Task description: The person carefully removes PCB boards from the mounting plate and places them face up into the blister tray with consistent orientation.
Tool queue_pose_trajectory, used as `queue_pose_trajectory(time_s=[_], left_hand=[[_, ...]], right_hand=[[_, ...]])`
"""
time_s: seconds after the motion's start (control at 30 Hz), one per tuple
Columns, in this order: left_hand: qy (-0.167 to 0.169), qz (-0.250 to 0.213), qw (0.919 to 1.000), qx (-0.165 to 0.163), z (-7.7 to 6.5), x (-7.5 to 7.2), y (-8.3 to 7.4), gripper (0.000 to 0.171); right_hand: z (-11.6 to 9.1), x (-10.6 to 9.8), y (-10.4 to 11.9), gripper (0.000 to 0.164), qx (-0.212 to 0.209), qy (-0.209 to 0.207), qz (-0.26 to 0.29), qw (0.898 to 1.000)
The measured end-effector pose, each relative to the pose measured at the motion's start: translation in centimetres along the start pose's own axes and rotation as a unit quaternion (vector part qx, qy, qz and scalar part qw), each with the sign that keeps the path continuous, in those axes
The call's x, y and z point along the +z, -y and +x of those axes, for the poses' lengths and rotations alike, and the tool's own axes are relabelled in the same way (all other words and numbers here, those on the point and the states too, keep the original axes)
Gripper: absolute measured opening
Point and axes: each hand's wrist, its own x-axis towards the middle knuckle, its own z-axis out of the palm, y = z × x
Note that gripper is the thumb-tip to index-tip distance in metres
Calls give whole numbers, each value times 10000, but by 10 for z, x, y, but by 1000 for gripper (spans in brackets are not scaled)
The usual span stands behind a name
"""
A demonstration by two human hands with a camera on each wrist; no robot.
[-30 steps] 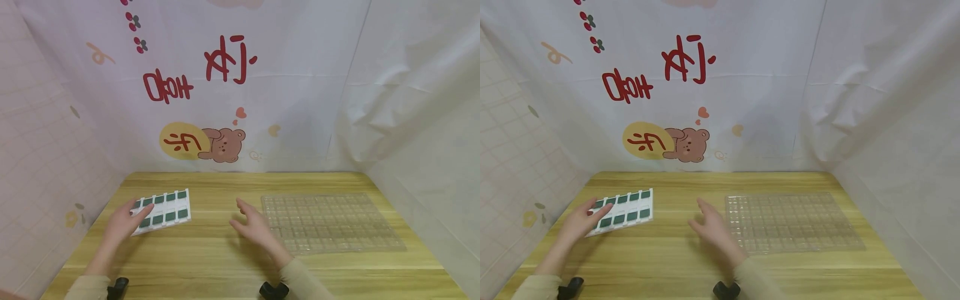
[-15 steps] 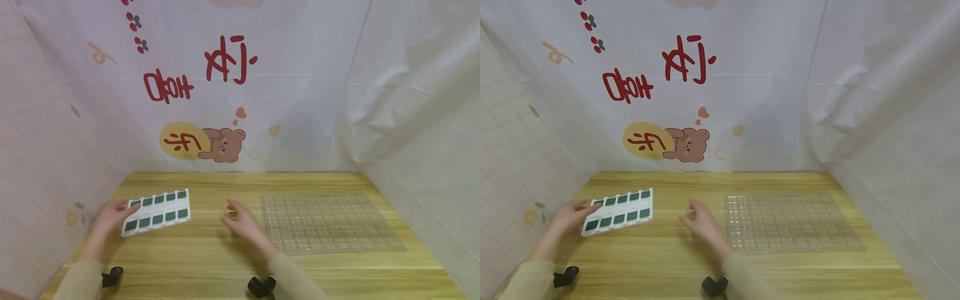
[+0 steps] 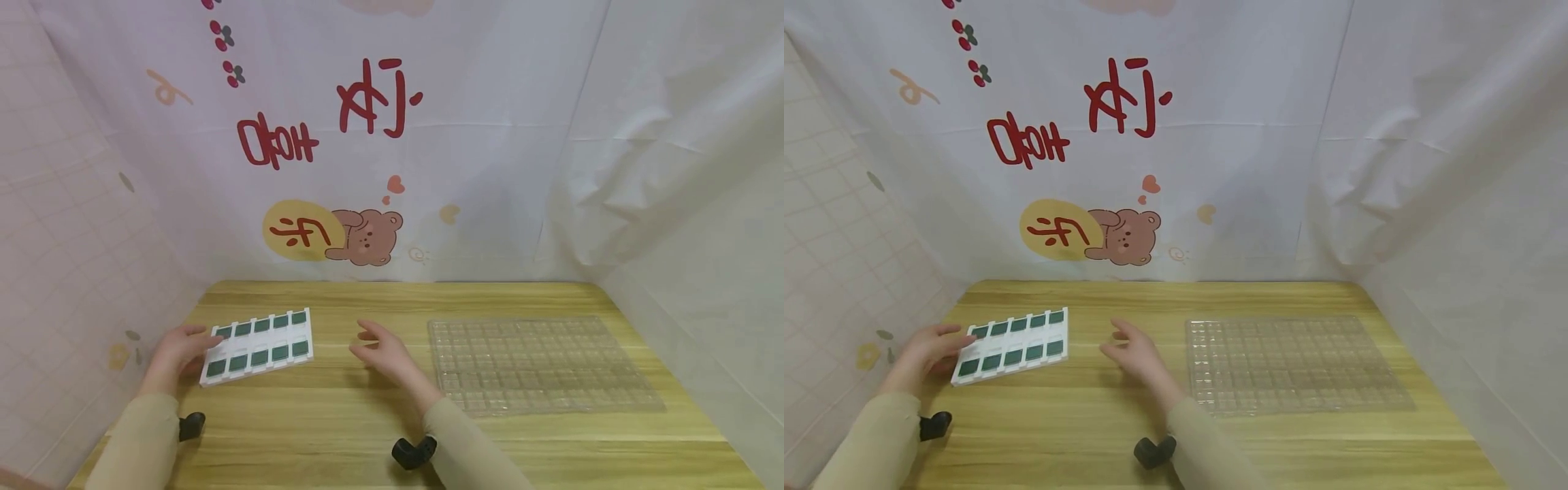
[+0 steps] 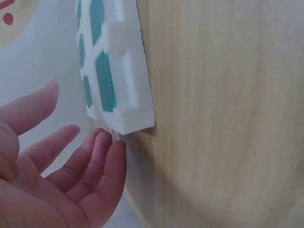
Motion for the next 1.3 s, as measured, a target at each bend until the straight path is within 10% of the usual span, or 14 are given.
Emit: queue_pose_trajectory(time_s=[0.6,1.3], left_hand=[[-165,-108,9997,-143,18,5,14,69],[191,-52,9995,231,7,29,4,70]], right_hand=[[16,5,-2,65,764,55,1454,9864],[32,20,-3,67,1105,10,1393,9841]])
